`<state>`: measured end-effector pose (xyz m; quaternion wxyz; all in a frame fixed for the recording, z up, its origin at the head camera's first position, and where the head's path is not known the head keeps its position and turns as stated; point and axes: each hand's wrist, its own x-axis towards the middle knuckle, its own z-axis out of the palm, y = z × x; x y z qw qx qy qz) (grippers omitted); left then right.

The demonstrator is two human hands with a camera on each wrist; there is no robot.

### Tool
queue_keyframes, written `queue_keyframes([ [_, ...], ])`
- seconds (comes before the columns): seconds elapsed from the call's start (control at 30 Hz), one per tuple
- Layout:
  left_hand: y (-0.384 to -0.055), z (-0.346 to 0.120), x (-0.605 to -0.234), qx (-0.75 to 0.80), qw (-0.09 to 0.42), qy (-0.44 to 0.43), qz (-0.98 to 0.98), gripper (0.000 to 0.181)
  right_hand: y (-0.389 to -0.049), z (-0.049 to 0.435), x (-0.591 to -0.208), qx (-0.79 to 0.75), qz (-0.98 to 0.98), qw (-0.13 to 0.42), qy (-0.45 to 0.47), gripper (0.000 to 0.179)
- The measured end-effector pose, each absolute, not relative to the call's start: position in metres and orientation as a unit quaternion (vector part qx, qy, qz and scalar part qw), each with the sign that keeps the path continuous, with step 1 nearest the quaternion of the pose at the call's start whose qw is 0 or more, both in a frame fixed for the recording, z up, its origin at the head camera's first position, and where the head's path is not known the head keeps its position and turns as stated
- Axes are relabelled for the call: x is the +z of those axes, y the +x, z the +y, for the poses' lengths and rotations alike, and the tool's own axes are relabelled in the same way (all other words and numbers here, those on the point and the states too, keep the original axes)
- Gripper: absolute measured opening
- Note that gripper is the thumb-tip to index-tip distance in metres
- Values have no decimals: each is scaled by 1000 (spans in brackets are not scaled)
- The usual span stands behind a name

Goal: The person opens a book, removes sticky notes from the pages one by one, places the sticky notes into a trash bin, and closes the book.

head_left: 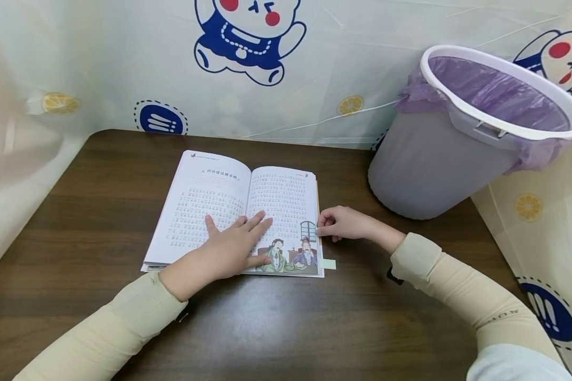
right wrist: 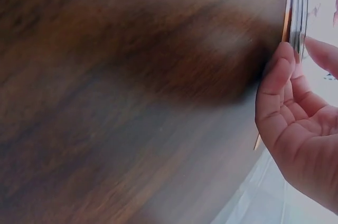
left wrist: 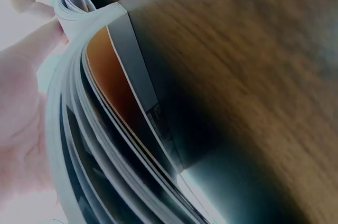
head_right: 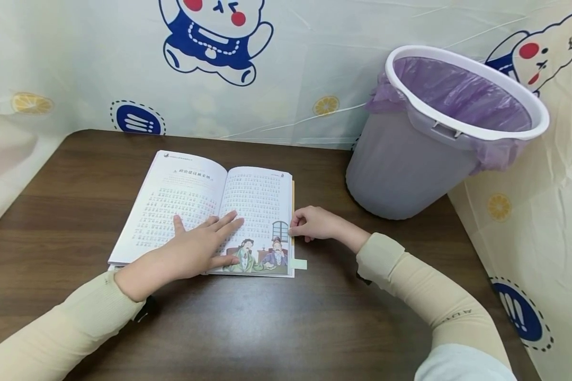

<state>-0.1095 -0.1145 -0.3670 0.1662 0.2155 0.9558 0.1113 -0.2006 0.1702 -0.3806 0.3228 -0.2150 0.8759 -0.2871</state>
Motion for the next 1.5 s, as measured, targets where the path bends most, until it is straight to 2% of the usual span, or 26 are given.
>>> queue_keyframes([
  [0.43, -112, -121, -357, 155, 194, 213, 945, 83, -202, 174, -372, -425, 818, 359, -150, 12],
  [0.57, -111, -123, -354, 168, 196, 213, 942, 81, -199, 172, -366, -455, 806, 352, -138, 12],
  [1.17, -107, -128, -355, 237, 163, 197, 937, 76, -195, 163, -341, -532, 765, 342, -121, 27],
  [1.3, -106, -127, -354, 249, 143, 199, 937, 74, -192, 160, -335, -551, 756, 332, -127, 36],
  [1.5, -104, -125, -350, 291, 120, 215, 925, 75, -188, 148, -328, -557, 757, 304, -155, 36],
])
